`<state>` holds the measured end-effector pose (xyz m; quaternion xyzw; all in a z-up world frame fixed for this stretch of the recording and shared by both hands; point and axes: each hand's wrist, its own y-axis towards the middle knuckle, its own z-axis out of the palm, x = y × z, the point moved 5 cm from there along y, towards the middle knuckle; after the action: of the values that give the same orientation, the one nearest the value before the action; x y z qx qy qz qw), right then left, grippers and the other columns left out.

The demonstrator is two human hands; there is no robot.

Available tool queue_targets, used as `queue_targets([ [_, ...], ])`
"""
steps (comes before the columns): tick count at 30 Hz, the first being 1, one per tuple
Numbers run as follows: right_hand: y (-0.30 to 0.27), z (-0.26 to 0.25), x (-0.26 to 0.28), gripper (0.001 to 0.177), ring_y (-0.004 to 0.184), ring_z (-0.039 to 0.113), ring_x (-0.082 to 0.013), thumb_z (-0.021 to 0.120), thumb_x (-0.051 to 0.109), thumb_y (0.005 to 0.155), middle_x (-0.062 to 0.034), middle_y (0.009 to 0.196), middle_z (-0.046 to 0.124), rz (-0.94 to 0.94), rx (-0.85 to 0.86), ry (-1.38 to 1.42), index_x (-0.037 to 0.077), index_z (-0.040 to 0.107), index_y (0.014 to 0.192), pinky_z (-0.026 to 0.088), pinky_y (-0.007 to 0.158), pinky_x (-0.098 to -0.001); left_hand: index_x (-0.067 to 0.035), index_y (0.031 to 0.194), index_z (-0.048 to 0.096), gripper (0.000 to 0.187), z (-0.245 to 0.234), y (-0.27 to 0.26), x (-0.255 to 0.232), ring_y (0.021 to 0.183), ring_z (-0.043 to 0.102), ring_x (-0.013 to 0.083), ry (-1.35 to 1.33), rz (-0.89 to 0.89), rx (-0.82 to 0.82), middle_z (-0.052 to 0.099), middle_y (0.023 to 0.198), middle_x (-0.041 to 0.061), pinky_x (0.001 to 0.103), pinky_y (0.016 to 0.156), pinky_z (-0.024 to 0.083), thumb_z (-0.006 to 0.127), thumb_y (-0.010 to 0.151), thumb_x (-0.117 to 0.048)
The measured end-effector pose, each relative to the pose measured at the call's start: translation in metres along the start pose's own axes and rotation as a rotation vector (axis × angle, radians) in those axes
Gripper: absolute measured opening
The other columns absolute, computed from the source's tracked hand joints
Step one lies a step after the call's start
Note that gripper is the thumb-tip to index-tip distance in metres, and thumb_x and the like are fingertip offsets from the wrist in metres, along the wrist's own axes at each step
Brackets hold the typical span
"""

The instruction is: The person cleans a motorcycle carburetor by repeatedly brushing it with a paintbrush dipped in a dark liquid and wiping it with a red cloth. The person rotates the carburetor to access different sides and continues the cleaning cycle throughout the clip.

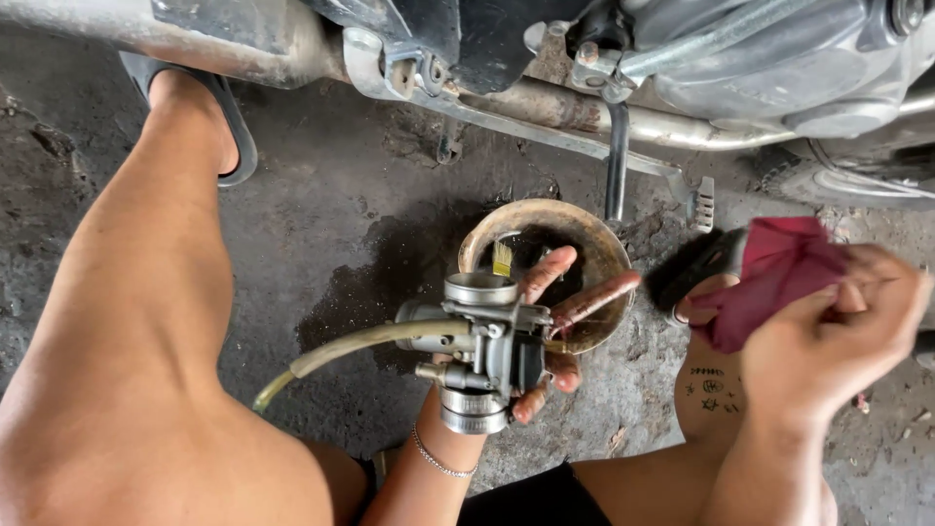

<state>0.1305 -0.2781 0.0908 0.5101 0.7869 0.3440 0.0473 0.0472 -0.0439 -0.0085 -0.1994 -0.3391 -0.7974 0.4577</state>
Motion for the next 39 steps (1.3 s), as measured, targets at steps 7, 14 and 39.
queue_targets([
  [7,-0.002,-0.015,-0.021,0.016,0.085,0.055,-0.0159,0.052,-0.005,0.120,-0.0071,0.105,0.062,0.385,-0.166,0.335,0.006,0.054,0.109,0.054,0.077,-0.0317,-0.003,0.155,0.034,0.069,-0.013,-0.001,-0.014,0.133,0.041,0.0502,0.182,0.067,-0.043,0.023,0.158,0.017,0.060,0.101,0.055,0.057,0.104,-0.044],
  [14,0.014,0.032,0.127,0.018,0.103,0.055,-0.0329,0.055,-0.014,0.101,-0.0236,0.120,0.050,-0.202,0.311,0.218,-0.007,0.071,0.104,0.053,0.091,-0.0450,-0.003,0.151,0.039,0.068,-0.024,-0.001,-0.017,0.130,0.046,0.0434,0.363,0.108,-0.116,0.034,0.150,0.016,0.055,0.102,0.054,0.060,0.102,-0.046],
  [39,0.001,0.045,0.108,0.054,0.119,0.058,-0.0243,0.068,0.036,0.088,-0.0127,0.126,0.053,0.162,0.898,0.591,0.000,0.063,0.128,0.049,0.097,-0.0335,0.001,0.124,0.064,0.040,-0.002,0.000,-0.010,0.126,0.059,0.0311,0.836,0.314,-0.370,0.067,0.125,0.017,0.045,0.116,0.042,0.043,0.111,-0.031],
])
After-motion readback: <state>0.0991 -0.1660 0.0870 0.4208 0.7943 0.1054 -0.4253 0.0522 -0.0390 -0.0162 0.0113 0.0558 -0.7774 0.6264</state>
